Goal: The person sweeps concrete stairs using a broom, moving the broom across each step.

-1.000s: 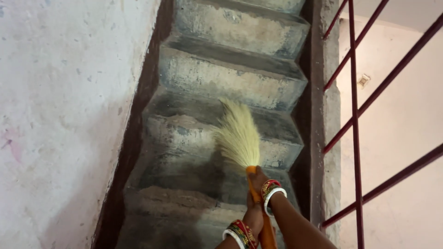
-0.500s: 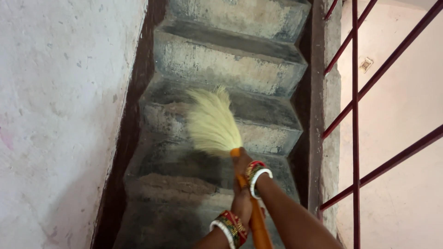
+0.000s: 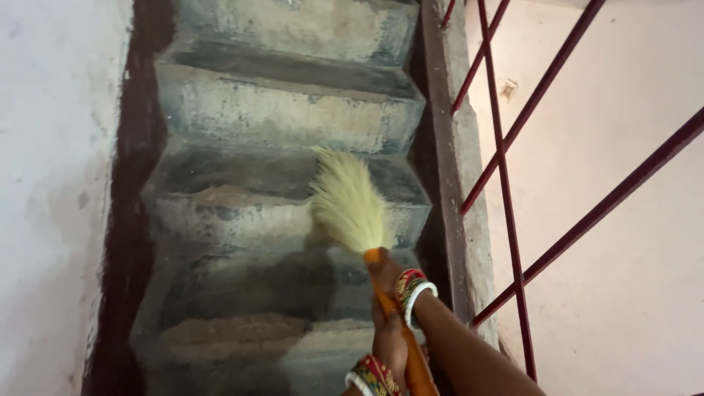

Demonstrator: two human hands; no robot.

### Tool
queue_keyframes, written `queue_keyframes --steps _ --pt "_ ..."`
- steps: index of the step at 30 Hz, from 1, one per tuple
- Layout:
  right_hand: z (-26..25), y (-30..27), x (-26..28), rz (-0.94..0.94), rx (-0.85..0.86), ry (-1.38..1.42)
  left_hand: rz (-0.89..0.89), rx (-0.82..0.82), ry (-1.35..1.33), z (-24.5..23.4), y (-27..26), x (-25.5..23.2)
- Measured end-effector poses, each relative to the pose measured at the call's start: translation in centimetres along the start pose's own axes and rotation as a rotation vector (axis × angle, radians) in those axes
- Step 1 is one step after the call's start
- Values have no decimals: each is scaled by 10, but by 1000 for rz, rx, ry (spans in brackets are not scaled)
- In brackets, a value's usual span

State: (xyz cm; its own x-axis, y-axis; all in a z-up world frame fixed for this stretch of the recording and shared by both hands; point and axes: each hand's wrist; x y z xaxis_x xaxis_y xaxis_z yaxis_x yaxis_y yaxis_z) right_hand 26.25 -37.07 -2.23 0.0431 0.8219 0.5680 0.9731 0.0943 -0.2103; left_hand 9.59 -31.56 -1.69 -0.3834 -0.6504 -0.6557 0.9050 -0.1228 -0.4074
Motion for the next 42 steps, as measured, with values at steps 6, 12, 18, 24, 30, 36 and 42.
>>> queue_keyframes --steps 6,12,18,24,30,36,42 --pt "13 -20 38 -120 75 69 249 -23 -255 -25 36 23" --pt "-1 -14 -11 -84 88 127 308 102 -435 -32 87 76" --pt "16 15 -104 -221 14 -32 285 93 -418 -29 149 136" --pt "57 37 -87 -498 -66 -312 358 -22 -341 -51 94 79" --pt "72 -4 42 -134 167 183 243 -232 -240 -78 46 12" --pt "93 33 -9 -547 28 -94 399 -68 -343 -92 91 29" --pt "67 0 -47 -738 -114 -251 256 17 -354 -81 141 55"
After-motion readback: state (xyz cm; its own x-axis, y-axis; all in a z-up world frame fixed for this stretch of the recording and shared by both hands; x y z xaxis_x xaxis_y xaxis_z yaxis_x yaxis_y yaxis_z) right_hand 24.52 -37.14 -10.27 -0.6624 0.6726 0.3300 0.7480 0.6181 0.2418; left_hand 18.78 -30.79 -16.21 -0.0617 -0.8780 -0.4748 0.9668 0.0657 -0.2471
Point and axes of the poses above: each hand's wrist, its own y-axis towards the middle knuckle, its own z-axis out of the palm, x = y × z, and after that the axes turned 5 degrees about z, right-handed
